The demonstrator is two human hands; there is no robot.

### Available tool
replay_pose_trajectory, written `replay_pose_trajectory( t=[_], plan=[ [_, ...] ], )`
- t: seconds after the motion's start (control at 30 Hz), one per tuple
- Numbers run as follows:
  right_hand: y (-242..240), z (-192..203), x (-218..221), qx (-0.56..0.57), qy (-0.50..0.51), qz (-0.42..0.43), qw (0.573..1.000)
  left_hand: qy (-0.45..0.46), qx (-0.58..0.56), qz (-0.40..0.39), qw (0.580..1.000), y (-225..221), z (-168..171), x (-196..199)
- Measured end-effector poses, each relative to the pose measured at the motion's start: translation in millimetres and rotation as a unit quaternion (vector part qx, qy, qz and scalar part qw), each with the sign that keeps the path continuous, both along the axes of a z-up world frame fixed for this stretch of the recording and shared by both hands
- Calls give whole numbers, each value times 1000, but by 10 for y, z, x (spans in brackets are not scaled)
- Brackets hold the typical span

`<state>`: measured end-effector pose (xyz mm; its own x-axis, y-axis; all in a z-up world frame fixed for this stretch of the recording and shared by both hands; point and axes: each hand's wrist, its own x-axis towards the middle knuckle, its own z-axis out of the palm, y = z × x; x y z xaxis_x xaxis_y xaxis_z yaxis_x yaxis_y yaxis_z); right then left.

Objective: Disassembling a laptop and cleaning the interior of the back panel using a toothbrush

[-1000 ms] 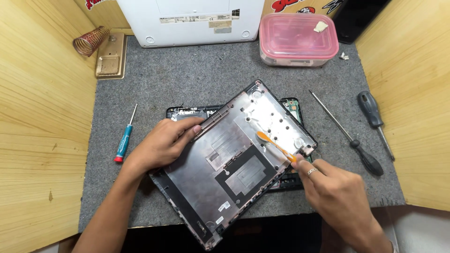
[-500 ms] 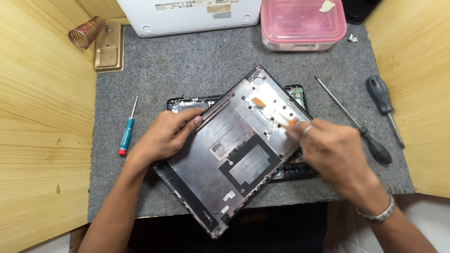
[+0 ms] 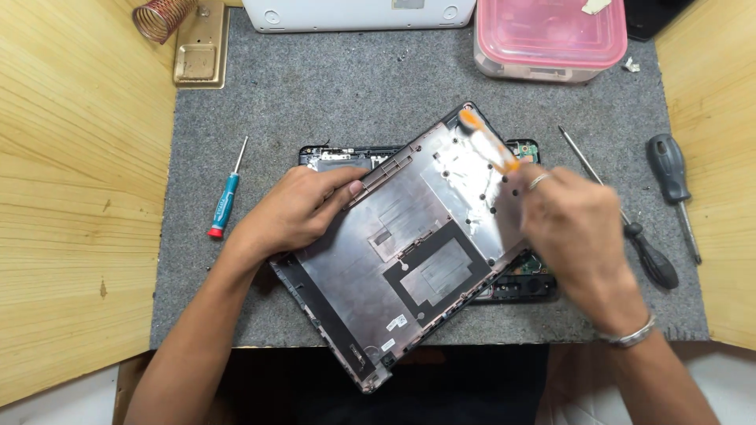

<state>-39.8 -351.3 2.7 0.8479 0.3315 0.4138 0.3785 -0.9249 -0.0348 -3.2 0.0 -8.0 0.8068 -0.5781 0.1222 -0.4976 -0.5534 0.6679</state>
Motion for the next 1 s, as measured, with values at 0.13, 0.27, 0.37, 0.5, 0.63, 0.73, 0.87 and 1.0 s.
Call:
replay_pose_trajectory(
  t=[0.13, 0.27, 0.37, 0.5, 0.63, 0.73, 0.87, 1.0],
  plan=[
    [174, 110, -73, -1, 14, 52, 999, 0, 13, -6, 1000, 15, -3, 16],
    [15, 2, 63, -37, -40, 14, 998, -12, -3, -11, 1000, 13, -8, 0],
    [333, 28, -242, -2, 13, 69, 998, 3, 13, -5, 1000, 29, -23, 0],
    [89, -4, -60, -34, 1, -16, 999, -11, 18, 6, 1000, 25, -68, 8],
    [466, 88, -325, 10, 29, 90, 995, 24, 14, 15, 1000, 24, -53, 25],
    [458, 131, -274, 35, 52, 105, 993, 34, -9, 21, 999, 36, -98, 43],
    [296, -10, -104, -5, 13, 0, 1000, 57, -36, 29, 997, 14, -18, 17],
    [756, 74, -420, 2, -23, 97, 995, 106, -103, 51, 988, 26, -59, 64]
  ],
)
